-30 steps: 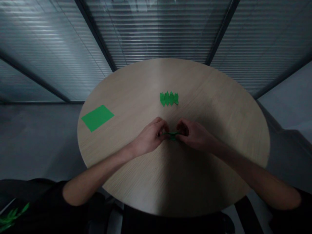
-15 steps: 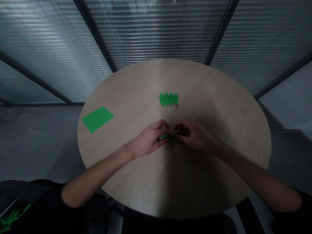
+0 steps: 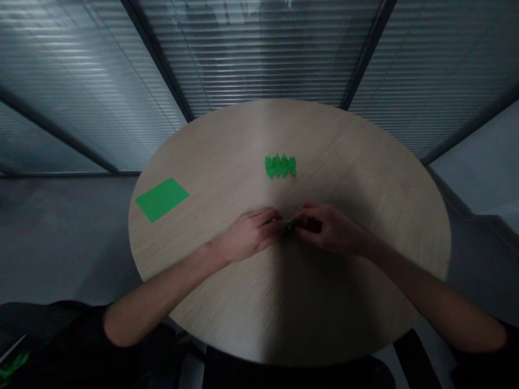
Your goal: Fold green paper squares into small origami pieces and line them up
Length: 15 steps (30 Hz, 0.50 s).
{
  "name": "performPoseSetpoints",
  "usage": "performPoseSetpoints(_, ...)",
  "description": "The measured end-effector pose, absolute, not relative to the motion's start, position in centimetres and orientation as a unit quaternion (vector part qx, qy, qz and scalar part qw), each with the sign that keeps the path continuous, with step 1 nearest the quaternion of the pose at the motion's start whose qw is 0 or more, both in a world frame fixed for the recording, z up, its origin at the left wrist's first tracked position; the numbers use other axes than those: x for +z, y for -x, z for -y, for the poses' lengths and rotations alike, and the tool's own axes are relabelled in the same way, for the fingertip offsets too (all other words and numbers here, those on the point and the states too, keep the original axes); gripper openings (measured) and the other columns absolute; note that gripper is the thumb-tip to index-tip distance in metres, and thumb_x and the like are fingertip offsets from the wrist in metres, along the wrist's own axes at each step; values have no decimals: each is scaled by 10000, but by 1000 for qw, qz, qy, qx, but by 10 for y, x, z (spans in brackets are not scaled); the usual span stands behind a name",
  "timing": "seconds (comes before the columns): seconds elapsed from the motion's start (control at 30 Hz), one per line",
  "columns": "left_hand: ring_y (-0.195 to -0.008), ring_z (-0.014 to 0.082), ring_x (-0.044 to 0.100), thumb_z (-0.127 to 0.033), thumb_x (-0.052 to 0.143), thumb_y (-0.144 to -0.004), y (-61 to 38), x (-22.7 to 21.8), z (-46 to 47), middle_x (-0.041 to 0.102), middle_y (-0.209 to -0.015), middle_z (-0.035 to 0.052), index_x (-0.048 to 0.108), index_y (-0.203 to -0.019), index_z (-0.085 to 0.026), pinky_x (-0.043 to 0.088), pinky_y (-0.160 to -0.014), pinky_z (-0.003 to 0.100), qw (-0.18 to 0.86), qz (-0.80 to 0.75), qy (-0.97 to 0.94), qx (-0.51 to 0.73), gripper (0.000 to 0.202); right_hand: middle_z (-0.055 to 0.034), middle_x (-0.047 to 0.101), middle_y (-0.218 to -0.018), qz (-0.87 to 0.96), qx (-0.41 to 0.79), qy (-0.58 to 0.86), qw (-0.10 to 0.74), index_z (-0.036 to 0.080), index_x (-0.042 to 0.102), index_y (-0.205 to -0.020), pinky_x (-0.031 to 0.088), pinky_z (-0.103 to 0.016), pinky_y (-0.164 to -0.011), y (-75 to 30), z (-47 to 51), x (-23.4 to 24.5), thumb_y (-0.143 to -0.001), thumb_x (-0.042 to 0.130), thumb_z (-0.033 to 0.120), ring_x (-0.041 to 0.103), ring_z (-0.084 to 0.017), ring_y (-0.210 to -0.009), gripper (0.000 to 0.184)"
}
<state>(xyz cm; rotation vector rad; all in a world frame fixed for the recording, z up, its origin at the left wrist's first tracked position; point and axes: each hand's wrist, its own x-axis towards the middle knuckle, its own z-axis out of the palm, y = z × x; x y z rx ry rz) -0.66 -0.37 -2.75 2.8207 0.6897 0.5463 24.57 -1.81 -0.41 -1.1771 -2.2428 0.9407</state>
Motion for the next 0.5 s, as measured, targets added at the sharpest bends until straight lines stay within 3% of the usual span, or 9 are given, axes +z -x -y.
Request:
performPoseSetpoints(0.23,-968,231,712,-310,452,-1083,3,-21,9,712,-1128,120,701,-1158,-162,590,-804,339,121,-280,-931,202,299,-26,658,-891,816,271,446,249,171,715,-872,455,-280,-725,-241,24,-8,-878,645,132,590,-131,-722,80)
performPoseSetpoints(0.33,-836,181,691,-334,554,-1053,0,-16,11,713,-1073,94,710,-1106,-167,568,-731,299,181,-300,-905,241,234,-2,634,-803,775,330,462,276,177,697,-817,429,-268,-647,-241,24,-8,-862,660,190,555,-121,-660,59)
performPoseSetpoints(0.5,-722,129,639,-312,724,-933,-6,-7,13,698,-930,42,714,-1012,-164,503,-595,222,331,-348,-825,298,169,20,577,-664,670,467,504,282,181,698,-796,345,-265,-538,-240,23,-7,-844,708,387,505,-126,-589,212)
